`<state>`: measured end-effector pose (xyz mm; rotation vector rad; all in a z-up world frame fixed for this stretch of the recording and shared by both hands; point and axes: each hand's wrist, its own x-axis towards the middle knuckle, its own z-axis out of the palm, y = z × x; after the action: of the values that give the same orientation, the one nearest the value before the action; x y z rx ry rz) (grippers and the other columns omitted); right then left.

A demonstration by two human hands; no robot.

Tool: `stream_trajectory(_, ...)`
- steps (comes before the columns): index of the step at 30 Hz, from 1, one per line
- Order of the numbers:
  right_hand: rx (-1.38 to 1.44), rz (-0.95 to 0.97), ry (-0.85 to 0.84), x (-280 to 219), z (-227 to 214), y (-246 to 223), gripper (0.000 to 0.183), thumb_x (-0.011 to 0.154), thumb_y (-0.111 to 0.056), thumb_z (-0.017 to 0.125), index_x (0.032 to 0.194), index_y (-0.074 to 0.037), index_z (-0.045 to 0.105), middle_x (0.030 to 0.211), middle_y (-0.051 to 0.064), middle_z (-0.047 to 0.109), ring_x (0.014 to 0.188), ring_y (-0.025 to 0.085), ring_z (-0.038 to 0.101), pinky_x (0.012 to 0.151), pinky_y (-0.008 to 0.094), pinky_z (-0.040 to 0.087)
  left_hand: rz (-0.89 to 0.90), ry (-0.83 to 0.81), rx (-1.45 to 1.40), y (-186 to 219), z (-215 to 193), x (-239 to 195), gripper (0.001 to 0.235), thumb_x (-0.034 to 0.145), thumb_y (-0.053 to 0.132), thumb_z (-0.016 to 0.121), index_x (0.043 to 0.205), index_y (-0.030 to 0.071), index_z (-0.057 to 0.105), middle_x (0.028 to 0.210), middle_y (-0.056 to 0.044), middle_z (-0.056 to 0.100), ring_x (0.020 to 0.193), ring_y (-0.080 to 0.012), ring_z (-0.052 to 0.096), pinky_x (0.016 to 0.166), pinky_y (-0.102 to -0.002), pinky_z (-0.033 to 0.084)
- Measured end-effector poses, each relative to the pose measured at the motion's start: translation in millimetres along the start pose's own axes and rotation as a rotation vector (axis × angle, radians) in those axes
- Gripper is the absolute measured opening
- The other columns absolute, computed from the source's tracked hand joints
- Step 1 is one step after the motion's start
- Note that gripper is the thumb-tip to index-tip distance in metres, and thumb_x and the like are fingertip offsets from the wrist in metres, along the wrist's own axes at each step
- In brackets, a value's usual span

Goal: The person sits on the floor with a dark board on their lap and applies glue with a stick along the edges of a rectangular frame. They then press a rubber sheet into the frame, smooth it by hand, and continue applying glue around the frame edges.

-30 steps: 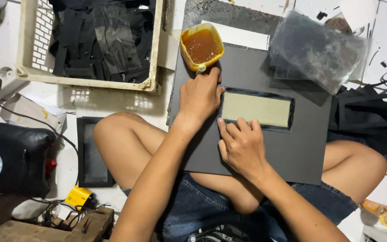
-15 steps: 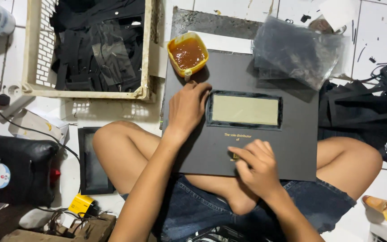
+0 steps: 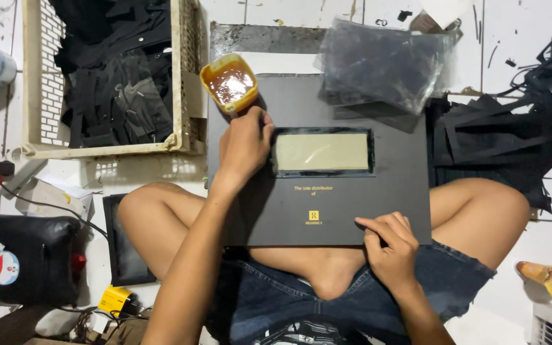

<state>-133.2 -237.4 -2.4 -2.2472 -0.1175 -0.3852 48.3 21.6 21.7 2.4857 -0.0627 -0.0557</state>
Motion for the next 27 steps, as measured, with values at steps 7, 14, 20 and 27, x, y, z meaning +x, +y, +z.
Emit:
stream_trajectory(7,0.013,-0.003,-0.005,-1,1,7,0.026,0.075,0.010,0.063,0.091,-0.003,0.078,0.077,0.005,0.063,0.070,0.018,0.051,0.073,0.029,0.042,-0.014,-0.049,-0.171,2,0,1,0.033,0.090,0.023,0.072,0.115,0.004,0.063,0.075,-0.007,0.069,0.064,-0.0233,0.066,0.066,-0.038,0.054)
stream_trajectory(14,0.015,0.000,0.003,0,1,6,0.026,0.075,0.010,0.064,0.091,-0.004,0.078,0.076,0.003,0.064,0.069,0.017,0.052,0.072,0.028,0.042,0.002,-0.054,-0.091,25,-11,-11,0.017,0.084,0.015,0.067,0.091,0.000,0.074,0.076,-0.014,0.073,0.062,-0.0322,0.064,0.067,-0.043,0.053)
stream_trajectory(20,0.076,-0.118,0.080,-3,7,26,0.024,0.083,0.003,0.066,0.092,-0.014,0.081,0.070,0.005,0.064,0.066,0.027,0.060,0.068,0.039,0.048,0.108,-0.091,-0.207,50,-29,-33,0.012,0.083,0.015,0.073,0.091,0.008,0.076,0.076,-0.012,0.070,0.072,-0.0315,0.069,0.069,-0.044,0.055)
stream_trajectory(27,0.170,-0.013,0.175,-8,2,23,0.025,0.084,0.004,0.065,0.095,-0.010,0.082,0.075,0.005,0.070,0.068,0.025,0.062,0.070,0.037,0.050,0.442,-0.075,-0.238,102,-47,-63,0.007,0.088,0.008,0.071,0.095,0.006,0.074,0.080,-0.010,0.070,0.076,-0.0263,0.068,0.076,-0.037,0.055)
